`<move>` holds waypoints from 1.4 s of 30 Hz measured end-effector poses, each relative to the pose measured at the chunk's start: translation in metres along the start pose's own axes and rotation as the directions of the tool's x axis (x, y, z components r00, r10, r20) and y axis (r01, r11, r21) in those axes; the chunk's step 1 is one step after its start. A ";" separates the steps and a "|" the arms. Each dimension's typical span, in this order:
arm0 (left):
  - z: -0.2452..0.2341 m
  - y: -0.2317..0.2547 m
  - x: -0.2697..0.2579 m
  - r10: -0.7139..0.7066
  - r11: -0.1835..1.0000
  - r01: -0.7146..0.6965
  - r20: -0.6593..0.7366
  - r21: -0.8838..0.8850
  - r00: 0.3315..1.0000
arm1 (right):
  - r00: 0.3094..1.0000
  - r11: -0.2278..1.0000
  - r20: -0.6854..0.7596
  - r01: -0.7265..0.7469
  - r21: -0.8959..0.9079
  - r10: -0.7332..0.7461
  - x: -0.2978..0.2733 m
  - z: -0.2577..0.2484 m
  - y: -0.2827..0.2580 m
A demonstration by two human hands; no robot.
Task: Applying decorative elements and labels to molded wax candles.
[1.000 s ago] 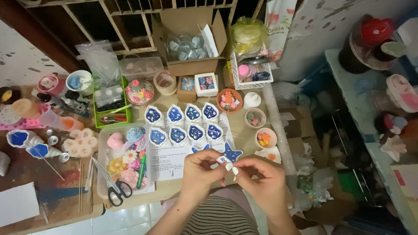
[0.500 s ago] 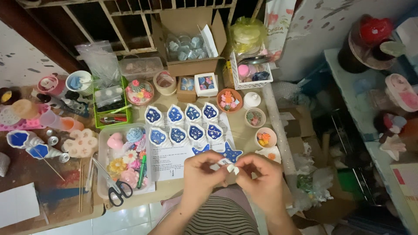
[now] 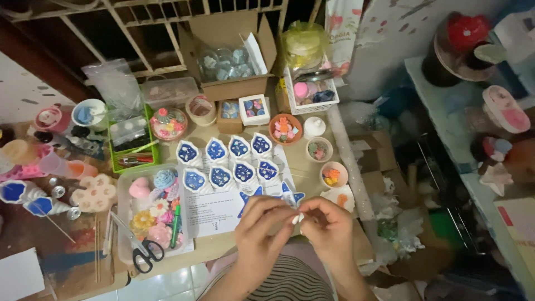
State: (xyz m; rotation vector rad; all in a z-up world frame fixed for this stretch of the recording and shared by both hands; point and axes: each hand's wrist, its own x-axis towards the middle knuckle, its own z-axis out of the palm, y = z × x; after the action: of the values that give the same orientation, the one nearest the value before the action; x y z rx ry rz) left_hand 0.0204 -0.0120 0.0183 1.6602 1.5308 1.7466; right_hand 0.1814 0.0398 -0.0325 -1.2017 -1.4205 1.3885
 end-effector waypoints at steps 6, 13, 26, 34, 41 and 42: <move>0.025 -0.016 -0.004 -0.166 0.963 0.188 0.127 -0.193 0.978 | 1.000 0.996 0.018 -0.006 0.085 0.005 0.001 -0.021 0.004; 0.064 -0.029 -0.009 -0.326 0.927 0.355 0.209 -0.122 0.922 | 0.998 0.993 0.053 -0.031 0.112 0.025 0.013 -0.069 0.041; 0.118 -0.079 -0.037 -0.660 0.673 0.699 0.228 -0.242 0.715 | 0.805 0.738 -0.580 -0.468 -0.487 0.128 0.036 -0.470 0.395; 0.123 -0.076 -0.021 -0.804 0.310 0.842 0.351 -0.441 0.480 | 0.919 -0.258 -0.370 -0.394 -0.882 -0.136 0.017 -0.622 0.442; 0.105 -0.073 -0.007 -0.584 0.492 0.709 0.413 -0.505 0.699 | 0.805 0.754 -0.512 -0.528 -0.390 0.300 0.113 -0.348 0.201; 0.098 -0.070 -0.004 -0.471 0.598 0.643 0.440 -0.478 0.765 | 0.863 0.849 -0.224 -0.495 -0.186 0.453 0.104 -0.295 0.165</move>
State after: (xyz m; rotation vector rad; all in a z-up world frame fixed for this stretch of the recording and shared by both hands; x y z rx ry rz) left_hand 0.0744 0.0597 -0.0624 0.8851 1.0267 1.3632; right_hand 0.4589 0.2021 -0.1800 -1.8859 -1.2357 1.4144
